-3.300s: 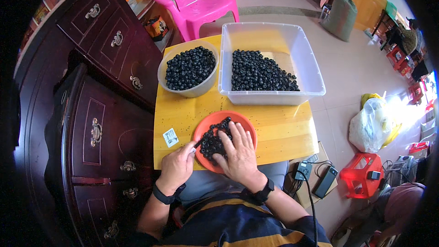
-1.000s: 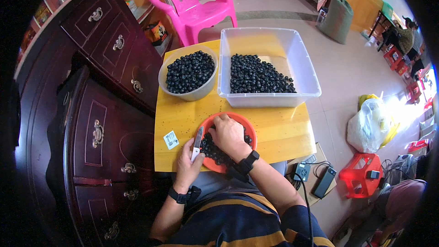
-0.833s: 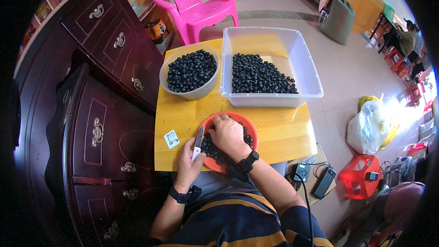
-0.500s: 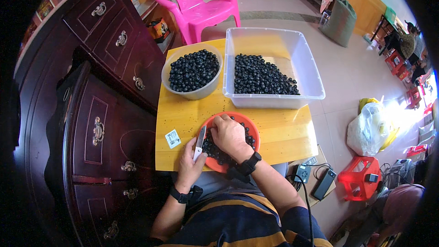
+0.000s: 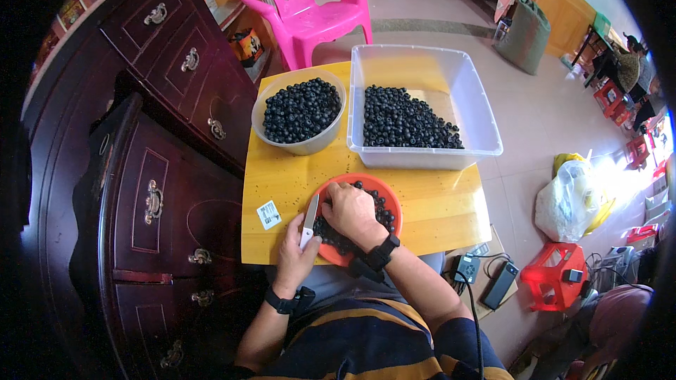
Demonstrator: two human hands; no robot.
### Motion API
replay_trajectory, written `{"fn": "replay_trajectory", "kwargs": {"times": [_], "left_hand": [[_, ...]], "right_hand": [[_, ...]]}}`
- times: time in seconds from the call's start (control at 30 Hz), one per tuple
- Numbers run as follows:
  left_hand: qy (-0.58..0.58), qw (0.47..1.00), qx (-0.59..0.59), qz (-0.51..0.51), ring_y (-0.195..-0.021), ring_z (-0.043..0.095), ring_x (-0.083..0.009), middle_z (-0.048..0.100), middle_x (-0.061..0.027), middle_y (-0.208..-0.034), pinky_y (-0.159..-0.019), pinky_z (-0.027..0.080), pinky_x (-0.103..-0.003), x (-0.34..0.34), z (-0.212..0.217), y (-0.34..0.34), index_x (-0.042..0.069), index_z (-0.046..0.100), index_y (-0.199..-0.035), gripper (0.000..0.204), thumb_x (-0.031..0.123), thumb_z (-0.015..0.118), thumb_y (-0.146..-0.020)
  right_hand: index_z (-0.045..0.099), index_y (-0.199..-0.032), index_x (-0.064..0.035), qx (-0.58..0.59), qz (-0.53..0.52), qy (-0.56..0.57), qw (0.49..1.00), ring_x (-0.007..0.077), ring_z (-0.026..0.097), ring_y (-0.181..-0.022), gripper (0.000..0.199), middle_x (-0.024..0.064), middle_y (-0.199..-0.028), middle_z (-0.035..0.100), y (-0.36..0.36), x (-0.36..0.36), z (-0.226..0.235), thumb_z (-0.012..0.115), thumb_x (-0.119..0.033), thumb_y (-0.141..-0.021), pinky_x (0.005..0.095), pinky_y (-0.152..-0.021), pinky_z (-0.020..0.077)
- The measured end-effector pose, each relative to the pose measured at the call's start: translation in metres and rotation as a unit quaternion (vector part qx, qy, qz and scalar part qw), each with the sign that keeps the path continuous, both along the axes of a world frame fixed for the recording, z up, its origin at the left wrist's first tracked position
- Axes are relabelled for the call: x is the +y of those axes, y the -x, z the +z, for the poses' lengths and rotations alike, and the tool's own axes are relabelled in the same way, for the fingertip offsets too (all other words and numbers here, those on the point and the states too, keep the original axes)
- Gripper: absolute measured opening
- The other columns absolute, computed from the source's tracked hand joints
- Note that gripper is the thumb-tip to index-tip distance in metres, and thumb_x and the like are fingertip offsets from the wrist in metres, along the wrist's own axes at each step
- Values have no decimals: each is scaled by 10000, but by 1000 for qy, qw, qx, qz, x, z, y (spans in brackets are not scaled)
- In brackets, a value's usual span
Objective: The recorder is using a small blade to process or pit black olives at a table.
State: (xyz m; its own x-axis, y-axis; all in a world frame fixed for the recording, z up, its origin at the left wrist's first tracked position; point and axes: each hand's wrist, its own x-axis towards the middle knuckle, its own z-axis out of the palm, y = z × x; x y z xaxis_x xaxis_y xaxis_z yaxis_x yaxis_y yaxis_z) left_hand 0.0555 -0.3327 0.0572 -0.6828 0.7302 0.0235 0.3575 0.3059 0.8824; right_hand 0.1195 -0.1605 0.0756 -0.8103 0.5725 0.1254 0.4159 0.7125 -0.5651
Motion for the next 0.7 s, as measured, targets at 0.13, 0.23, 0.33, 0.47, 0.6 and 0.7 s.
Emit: {"fn": "replay_trajectory", "kwargs": {"times": [0.13,0.23,0.33,0.47,0.6,0.7], "left_hand": [[-5,1000,-4,-2,-931,660,-235,661,-195,-1061,-841,519,-358,0,-2,0,-35,434,-1366,568,83,658,-858],[-2,1000,7,-4,-933,660,-235,660,-193,-1063,-842,518,-356,0,-2,-1,-31,439,-1362,563,80,659,-856],[-3,1000,23,-9,-942,661,-240,660,-196,-1067,-850,516,-357,2,1,-3,-29,442,-1360,557,76,658,-857],[-14,1000,9,-5,-906,657,-216,661,-174,-1035,-816,520,-345,3,-5,-2,-25,451,-1352,543,68,654,-857],[-20,1000,-22,5,-892,650,-294,659,-193,-1015,-784,522,-383,1,-10,3,1,461,-1348,540,120,655,-858],[-26,999,-31,9,-913,664,-393,663,-241,-1028,-793,526,-432,2,-11,6,18,467,-1348,548,172,661,-860]], "right_hand": [[637,-904,-46,26,0,17,1000,347,679,-798,178,168,-865,671,-2,-1,5,657,-168,-775,458,-722,551],[624,-891,-52,85,-5,29,996,337,677,-770,163,152,-853,668,-7,1,5,659,-152,-768,453,-691,549],[610,-851,-56,146,-25,62,987,315,668,-705,160,126,-793,658,-13,2,11,701,-115,-732,405,-629,538],[594,-868,-63,187,-20,23,982,302,655,-672,182,114,-792,645,-26,1,24,709,-107,-734,393,-603,526],[557,-900,-75,192,-3,-8,981,315,652,-714,202,103,-814,626,-35,0,32,687,-93,-746,416,-610,523],[554,-906,-79,194,0,-19,981,311,650,-720,213,104,-811,616,-37,-1,34,686,-79,-740,410,-620,522]]}}
